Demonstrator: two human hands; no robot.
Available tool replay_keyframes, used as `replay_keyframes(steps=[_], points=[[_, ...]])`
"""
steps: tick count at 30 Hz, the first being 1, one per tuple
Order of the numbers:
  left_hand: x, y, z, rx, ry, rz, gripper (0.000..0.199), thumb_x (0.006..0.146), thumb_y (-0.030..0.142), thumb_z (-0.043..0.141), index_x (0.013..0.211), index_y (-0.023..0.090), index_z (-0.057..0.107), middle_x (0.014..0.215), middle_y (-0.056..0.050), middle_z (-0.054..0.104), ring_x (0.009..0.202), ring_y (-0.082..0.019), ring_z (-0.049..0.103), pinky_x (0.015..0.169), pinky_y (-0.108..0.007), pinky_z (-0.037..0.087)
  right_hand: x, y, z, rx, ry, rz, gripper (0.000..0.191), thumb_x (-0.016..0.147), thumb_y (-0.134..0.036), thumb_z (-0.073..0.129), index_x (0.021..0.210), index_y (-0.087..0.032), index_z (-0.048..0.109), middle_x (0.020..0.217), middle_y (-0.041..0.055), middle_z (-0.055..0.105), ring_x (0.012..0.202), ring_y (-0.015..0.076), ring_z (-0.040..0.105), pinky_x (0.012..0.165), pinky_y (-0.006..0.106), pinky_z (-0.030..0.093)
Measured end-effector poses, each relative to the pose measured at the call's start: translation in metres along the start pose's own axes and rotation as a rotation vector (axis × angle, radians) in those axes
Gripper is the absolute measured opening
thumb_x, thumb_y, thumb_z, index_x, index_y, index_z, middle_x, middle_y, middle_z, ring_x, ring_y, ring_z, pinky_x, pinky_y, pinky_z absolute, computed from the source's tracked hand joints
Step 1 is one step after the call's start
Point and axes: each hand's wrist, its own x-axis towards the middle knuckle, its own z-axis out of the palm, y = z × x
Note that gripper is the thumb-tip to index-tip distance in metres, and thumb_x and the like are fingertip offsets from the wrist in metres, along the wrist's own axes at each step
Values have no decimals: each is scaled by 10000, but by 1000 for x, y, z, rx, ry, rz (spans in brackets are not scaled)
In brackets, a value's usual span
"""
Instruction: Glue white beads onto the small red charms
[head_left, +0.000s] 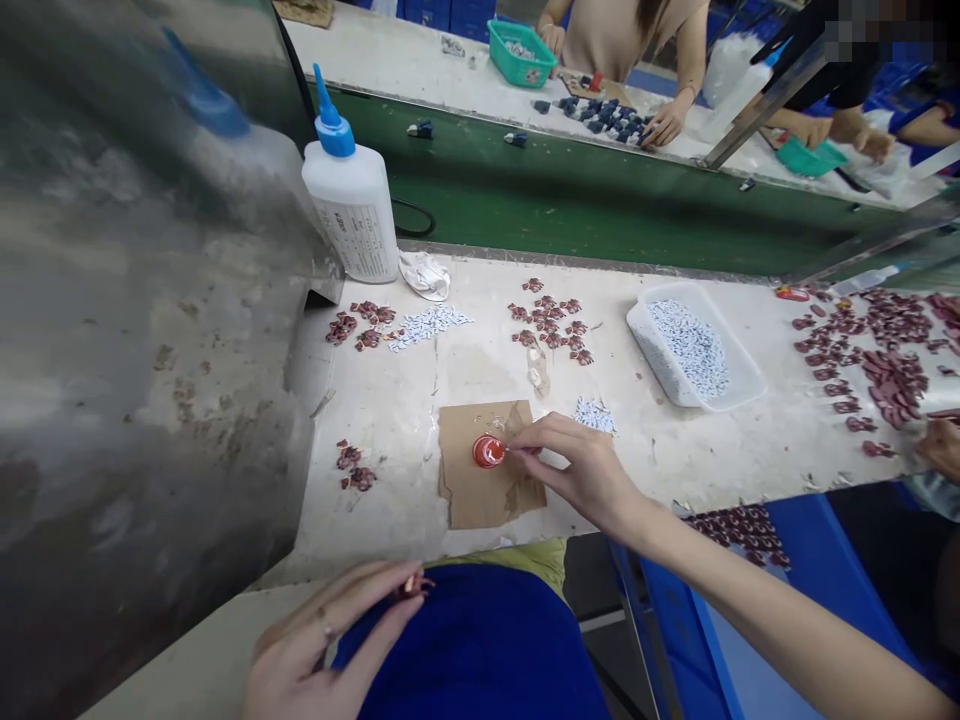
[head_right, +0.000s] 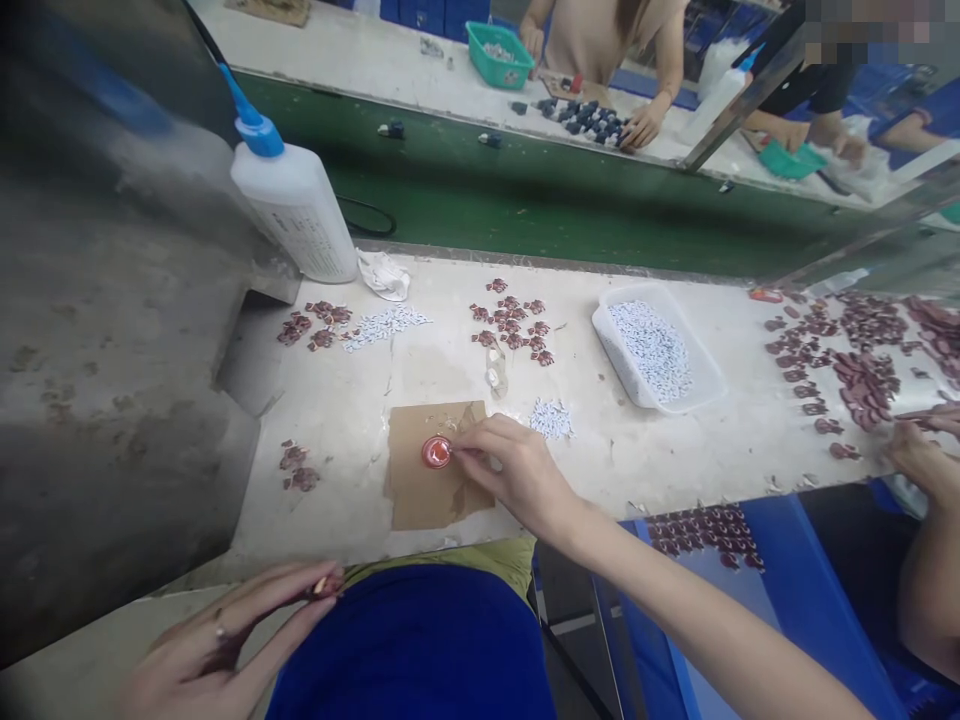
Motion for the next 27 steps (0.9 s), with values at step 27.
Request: replay_keyframes(steps=[27], points=[[42,36,47,-93,119,110,300,844,121,771,1055,331,729,1033,136,766,922,-21,747,941,-70,588,-14,-61,5,531,78,79,155,917,-101,704,1008,-216,757,939,45,785,847,167,752,723,309,637]])
